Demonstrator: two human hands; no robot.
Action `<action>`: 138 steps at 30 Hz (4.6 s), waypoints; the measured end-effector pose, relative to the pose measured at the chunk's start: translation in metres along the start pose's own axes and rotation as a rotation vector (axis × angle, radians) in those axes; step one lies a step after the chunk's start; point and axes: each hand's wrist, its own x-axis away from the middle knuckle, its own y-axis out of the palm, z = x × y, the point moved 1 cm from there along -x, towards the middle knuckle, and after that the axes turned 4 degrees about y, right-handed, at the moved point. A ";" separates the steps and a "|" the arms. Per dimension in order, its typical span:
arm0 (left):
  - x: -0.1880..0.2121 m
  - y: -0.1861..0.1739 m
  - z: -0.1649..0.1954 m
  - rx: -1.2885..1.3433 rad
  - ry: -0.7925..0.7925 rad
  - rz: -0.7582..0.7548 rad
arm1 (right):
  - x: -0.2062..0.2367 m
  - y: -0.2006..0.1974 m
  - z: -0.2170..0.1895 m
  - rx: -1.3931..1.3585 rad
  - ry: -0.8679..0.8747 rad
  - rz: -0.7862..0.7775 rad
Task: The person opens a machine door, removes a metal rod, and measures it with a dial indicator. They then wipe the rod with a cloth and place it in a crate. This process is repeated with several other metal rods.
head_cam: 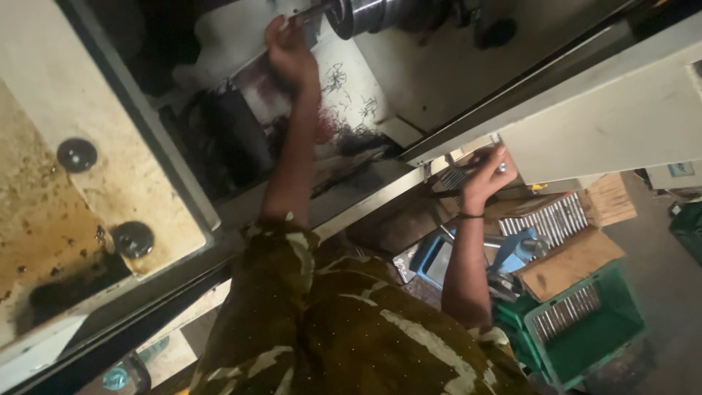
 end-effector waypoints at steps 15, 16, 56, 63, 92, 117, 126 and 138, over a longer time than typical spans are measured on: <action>0.015 -0.009 0.004 -0.242 0.269 -0.299 | 0.000 -0.002 0.008 0.002 -0.020 0.010; 0.015 -0.008 0.000 -0.092 0.257 -0.327 | 0.000 -0.003 0.008 -0.003 -0.020 0.007; -0.004 -0.034 -0.013 -0.159 -0.087 -0.734 | 0.008 0.001 0.003 0.050 -0.070 0.021; -0.005 -0.038 -0.022 -0.199 -0.061 -0.757 | 0.006 0.000 0.012 0.021 -0.036 0.051; 0.018 -0.039 0.049 -0.403 -0.149 -0.638 | 0.051 0.013 -0.034 0.125 -0.045 -0.046; 0.184 -0.335 0.344 -0.773 0.468 0.191 | 0.204 0.054 -0.186 -0.034 -0.257 -1.010; 0.172 -0.326 0.353 -1.020 0.347 0.221 | 0.249 0.084 -0.229 0.023 -0.463 -1.101; 0.183 -0.342 0.394 -1.100 0.289 -0.196 | 0.305 0.122 -0.251 0.161 -0.621 -1.167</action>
